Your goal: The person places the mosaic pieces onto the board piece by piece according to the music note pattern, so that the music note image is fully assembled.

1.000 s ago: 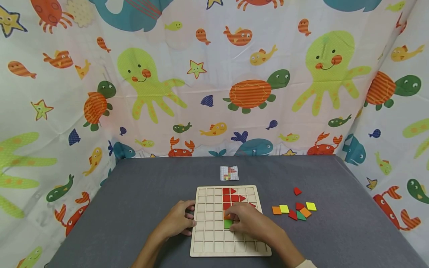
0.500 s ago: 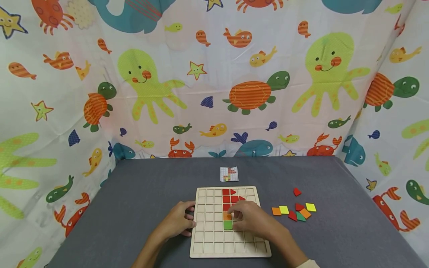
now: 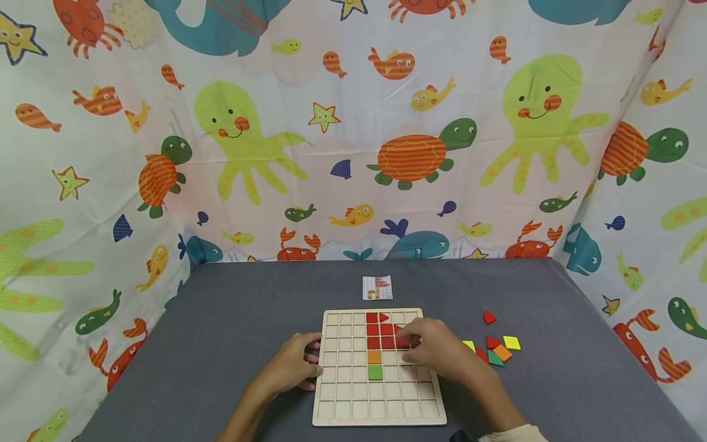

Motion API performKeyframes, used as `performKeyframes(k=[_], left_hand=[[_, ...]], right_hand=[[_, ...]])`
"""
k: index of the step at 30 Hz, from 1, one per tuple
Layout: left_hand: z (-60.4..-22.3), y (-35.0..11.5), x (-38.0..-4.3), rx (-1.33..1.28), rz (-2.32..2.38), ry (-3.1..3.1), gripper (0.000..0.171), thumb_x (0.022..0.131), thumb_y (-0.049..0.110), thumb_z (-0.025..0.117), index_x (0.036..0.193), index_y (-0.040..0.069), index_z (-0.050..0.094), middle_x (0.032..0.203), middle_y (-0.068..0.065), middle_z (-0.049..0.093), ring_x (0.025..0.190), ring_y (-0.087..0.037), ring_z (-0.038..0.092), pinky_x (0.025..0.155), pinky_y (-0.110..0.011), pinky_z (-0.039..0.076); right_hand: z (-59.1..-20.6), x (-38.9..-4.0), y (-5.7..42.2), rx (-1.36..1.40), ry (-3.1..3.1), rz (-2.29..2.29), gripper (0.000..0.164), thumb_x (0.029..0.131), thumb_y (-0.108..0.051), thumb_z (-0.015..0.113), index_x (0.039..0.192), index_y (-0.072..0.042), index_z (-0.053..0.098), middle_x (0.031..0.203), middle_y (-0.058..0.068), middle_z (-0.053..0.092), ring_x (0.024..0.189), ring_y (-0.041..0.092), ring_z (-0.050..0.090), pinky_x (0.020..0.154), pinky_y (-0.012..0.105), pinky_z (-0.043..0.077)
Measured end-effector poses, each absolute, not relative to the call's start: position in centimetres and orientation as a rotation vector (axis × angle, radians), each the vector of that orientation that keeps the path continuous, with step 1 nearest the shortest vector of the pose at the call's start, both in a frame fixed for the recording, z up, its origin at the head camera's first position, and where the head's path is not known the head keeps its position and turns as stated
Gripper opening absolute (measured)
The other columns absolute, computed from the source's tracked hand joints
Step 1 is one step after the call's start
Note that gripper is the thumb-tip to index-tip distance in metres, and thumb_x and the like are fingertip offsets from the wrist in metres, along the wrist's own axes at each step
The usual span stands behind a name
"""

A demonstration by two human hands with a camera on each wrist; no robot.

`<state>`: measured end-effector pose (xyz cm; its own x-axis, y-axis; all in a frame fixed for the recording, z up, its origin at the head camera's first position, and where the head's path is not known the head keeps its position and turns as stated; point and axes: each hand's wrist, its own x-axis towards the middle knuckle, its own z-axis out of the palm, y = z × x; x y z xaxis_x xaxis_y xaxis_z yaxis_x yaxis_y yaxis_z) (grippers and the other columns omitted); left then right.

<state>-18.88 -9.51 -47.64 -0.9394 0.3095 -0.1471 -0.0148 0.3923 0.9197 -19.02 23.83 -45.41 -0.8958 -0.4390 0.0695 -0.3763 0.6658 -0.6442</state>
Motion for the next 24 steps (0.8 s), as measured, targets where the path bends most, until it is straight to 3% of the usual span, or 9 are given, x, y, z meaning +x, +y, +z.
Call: performKeyframes(k=[8, 20, 24], left_hand=[[-47.4, -9.6, -18.9, 0.258, 1.578, 2.348, 0.073, 0.082, -0.017, 0.074, 0.151, -0.011, 0.048, 0.127, -0.02, 0.051, 0.098, -0.027, 0.058, 0.053, -0.038, 0.065], [-47.4, -9.5, -18.8, 0.261, 1.577, 2.355, 0.073, 0.082, -0.018, 0.074, 0.15, -0.012, 0.048, 0.126, -0.02, 0.051, 0.096, -0.026, 0.058, 0.052, -0.038, 0.065], [-47.5, -9.6, -18.8, 0.263, 1.58, 2.358, 0.073, 0.082, -0.018, 0.074, 0.15, -0.012, 0.048, 0.125, -0.02, 0.051, 0.096, -0.026, 0.058, 0.052, -0.038, 0.065]], right_hand=[[-44.9, -19.6, 26.4, -0.574, 2.844, -1.001, 0.034, 0.087, -0.022, 0.087, 0.117, -0.008, 0.079, 0.11, 0.001, 0.073, 0.098, 0.023, 0.067, 0.077, 0.029, 0.059], [-45.2, -19.8, 29.3, -0.462, 2.883, -0.959, 0.042, 0.081, -0.02, 0.091, 0.119, -0.008, 0.079, 0.115, 0.002, 0.075, 0.111, 0.029, 0.065, 0.094, 0.054, 0.059], [-45.5, -20.0, 30.2, -0.433, 2.858, -0.961, 0.046, 0.079, -0.023, 0.092, 0.121, -0.008, 0.078, 0.118, 0.004, 0.075, 0.115, 0.032, 0.065, 0.097, 0.056, 0.058]])
